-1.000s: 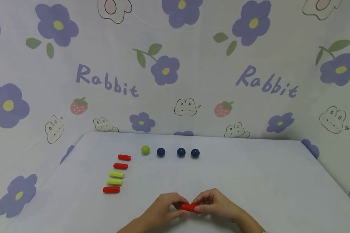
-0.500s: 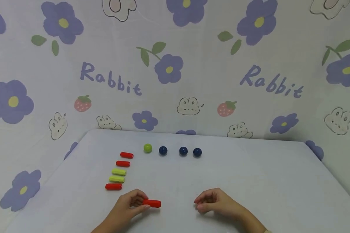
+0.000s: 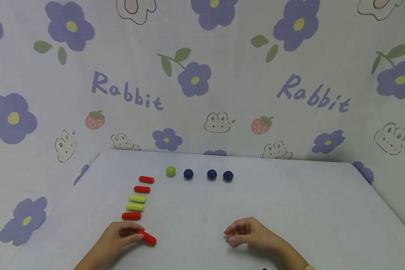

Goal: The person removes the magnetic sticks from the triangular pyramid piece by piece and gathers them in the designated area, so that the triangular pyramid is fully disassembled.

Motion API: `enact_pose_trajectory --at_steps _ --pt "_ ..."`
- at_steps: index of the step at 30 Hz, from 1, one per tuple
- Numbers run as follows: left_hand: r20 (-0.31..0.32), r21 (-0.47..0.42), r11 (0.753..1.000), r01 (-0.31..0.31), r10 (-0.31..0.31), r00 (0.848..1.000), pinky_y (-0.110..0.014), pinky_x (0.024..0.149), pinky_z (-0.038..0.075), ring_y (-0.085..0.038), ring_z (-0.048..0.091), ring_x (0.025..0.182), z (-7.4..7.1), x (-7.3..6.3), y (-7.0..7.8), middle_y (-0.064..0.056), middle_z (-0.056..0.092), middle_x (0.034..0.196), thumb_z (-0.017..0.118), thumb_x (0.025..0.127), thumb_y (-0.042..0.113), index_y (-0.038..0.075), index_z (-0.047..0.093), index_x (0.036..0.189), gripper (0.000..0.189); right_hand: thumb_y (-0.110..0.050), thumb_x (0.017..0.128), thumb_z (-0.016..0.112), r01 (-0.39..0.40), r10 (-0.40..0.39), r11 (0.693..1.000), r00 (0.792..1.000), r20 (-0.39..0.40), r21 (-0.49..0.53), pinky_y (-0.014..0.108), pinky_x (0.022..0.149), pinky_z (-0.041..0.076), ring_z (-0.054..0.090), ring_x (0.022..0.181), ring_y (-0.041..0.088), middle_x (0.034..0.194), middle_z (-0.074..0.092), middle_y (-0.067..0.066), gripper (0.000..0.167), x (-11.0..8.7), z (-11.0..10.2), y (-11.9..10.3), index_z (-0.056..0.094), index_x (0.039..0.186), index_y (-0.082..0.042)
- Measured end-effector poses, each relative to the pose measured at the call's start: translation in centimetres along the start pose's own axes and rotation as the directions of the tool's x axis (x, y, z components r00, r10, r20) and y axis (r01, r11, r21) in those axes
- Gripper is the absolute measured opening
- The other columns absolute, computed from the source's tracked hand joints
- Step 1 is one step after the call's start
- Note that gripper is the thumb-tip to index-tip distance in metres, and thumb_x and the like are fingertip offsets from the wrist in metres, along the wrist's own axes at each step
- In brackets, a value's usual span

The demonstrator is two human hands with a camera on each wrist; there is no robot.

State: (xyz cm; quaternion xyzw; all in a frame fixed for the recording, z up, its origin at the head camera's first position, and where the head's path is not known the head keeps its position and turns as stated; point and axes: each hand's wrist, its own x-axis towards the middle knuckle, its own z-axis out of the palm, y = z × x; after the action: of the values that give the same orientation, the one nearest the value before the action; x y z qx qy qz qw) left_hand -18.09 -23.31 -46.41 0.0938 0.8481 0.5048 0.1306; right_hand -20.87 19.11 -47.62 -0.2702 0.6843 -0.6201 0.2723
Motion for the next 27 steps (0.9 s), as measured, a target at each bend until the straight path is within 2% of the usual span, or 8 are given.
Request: enact_pose_trajectory --at_steps 5,9,13,16,20,27 --pt "-0.055 0.01 0.995 0.097 -0.096 0.994 -0.018 0.078 0.052 -0.01 0.06 0.089 -2.6 -0.9 -1.5 -0.009 0.067 0.108 0.068 0.083 0.035 0.002 0.063 0.117 0.048 -0.011 0.089 0.061 -0.009 0.009 1.0 1.0 0.001 0.003 0.021 0.078 0.053 0.064 0.085 0.004 0.102 0.067 0.011 0.034 0.1 0.0 0.0 0.057 0.112 0.014" --pt "-0.137 0.044 0.982 0.186 -0.178 0.974 -0.024 0.08 0.053 -0.012 0.06 0.093 -3.6 -1.5 -2.4 -0.007 0.067 0.109 0.068 0.083 0.034 0.004 0.062 0.119 0.048 -0.01 0.089 0.061 -0.001 0.001 1.0 1.0 0.004 0.005 0.021 0.078 0.053 0.064 0.086 0.005 0.102 0.068 0.012 0.034 0.2 0.0 0.1 0.057 0.112 0.014" --pt "-0.206 0.038 0.969 0.243 -0.23 0.951 -0.025 0.08 0.054 -0.013 0.06 0.094 -3.8 -1.5 -2.4 -0.005 0.067 0.108 0.072 0.08 0.034 0.006 0.064 0.117 0.047 -0.009 0.089 0.061 0.007 -0.007 1.0 1.0 0.011 0.022 0.021 0.079 0.053 0.064 0.086 0.004 0.101 0.069 0.007 0.033 0.2 0.1 0.2 0.057 0.112 0.014" --pt "-0.232 0.03 0.969 0.244 -0.23 0.945 -0.024 0.079 0.054 -0.012 0.06 0.092 -3.8 -1.3 -2.3 -0.007 0.067 0.109 0.073 0.079 0.033 0.005 0.064 0.116 0.047 -0.01 0.088 0.061 0.008 -0.008 1.0 1.0 0.007 0.017 0.02 0.078 0.053 0.064 0.086 0.004 0.102 0.068 0.011 0.034 0.2 0.1 0.1 0.056 0.112 0.015" --pt "-0.237 0.048 0.974 0.22 -0.203 0.95 -0.023 0.077 0.054 -0.009 0.061 0.088 -3.8 -1.0 -2.6 -0.009 0.067 0.11 0.073 0.079 0.03 0.004 0.065 0.115 0.045 -0.011 0.088 0.062 -0.005 0.005 1.0 1.0 -0.007 0.002 0.02 0.078 0.052 0.064 0.086 0.004 0.103 0.067 0.018 0.034 0.1 0.1 -0.1 0.057 0.112 0.014" --pt "-0.256 0.093 0.977 0.192 -0.163 0.953 -0.019 0.069 0.052 -0.009 0.061 0.079 -3.7 -0.8 -2.6 -0.007 0.068 0.099 0.072 0.08 0.02 0.002 0.066 0.112 0.037 -0.009 0.089 0.061 0.023 -0.024 0.999 1.0 0.007 0.022 0.02 0.078 0.052 0.064 0.086 0.004 0.1 0.069 0.008 0.034 0.0 0.2 -0.2 0.056 0.112 0.016"
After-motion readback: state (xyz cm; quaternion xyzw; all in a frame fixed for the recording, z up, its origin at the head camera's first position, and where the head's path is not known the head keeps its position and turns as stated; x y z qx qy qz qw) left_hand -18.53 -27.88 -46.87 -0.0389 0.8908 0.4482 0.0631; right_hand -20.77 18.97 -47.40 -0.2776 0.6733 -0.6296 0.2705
